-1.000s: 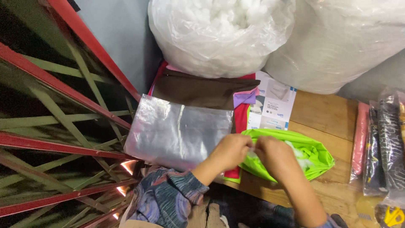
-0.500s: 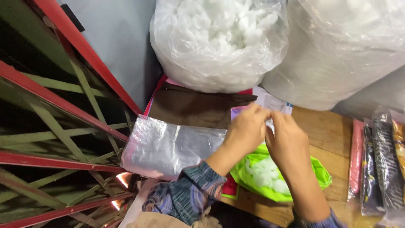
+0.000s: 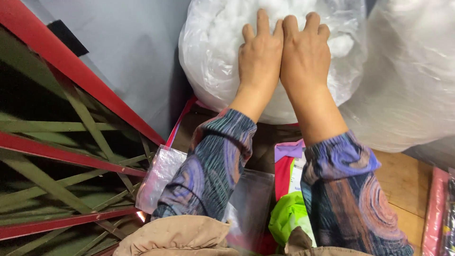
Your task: Unfolding a green fabric pillowcase and stuffing it with white polyester fiberfill from a large storage bag.
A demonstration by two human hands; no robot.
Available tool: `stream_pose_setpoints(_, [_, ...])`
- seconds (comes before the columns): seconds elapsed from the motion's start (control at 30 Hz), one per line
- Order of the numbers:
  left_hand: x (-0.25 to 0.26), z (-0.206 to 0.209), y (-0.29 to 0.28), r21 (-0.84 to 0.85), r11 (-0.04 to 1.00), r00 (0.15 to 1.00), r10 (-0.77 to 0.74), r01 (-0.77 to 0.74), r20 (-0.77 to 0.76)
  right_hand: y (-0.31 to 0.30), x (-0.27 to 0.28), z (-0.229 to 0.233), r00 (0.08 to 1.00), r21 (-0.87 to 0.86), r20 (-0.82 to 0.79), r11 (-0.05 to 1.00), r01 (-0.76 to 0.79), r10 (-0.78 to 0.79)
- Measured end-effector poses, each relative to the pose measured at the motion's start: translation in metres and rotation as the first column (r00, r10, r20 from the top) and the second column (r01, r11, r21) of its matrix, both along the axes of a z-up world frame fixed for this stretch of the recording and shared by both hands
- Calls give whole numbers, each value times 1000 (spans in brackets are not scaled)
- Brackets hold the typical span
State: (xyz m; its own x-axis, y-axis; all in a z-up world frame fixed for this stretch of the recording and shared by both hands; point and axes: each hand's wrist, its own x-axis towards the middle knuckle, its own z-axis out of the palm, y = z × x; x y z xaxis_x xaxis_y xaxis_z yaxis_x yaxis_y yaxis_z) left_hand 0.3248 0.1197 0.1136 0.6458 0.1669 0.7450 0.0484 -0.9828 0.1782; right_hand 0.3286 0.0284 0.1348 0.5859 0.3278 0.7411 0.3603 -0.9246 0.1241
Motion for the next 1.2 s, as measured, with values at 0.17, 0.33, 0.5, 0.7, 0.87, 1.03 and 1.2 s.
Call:
stream_pose_setpoints(0.17, [44, -43, 12, -76, 992, 995, -94, 97, 37, 6, 39, -35, 988, 45, -70, 990, -135, 138])
stream_pose_setpoints(0.33, [28, -17, 14, -42, 984, 982, -167, 171, 90, -7, 40, -28, 982, 49, -100, 986, -157, 161])
stream_pose_setpoints(0.5, [-7, 37, 8, -150, 929, 937, -319, 339, 142, -13, -4, 1, 974, 81, -90, 976, -202, 209])
stream_pose_setpoints(0.7, [-38, 64, -10, -115, 924, 913, -331, 365, 238, -29, -31, 34, 966, 120, -50, 962, -245, 252])
stream_pose_setpoints(0.87, [-55, 78, -11, -176, 893, 901, -377, 415, 212, -44, -54, 60, 958, 144, -10, 948, -283, 287])
stream_pose_setpoints(1.03, [-67, 85, -5, -241, 858, 889, -419, 454, 184, -58, -71, 75, 945, 163, 24, 931, -325, 326])
stream_pose_setpoints(1.2, [-66, 66, 15, -403, 739, 840, -504, 540, 202, -47, -77, 69, 877, 367, -293, 892, -264, 380])
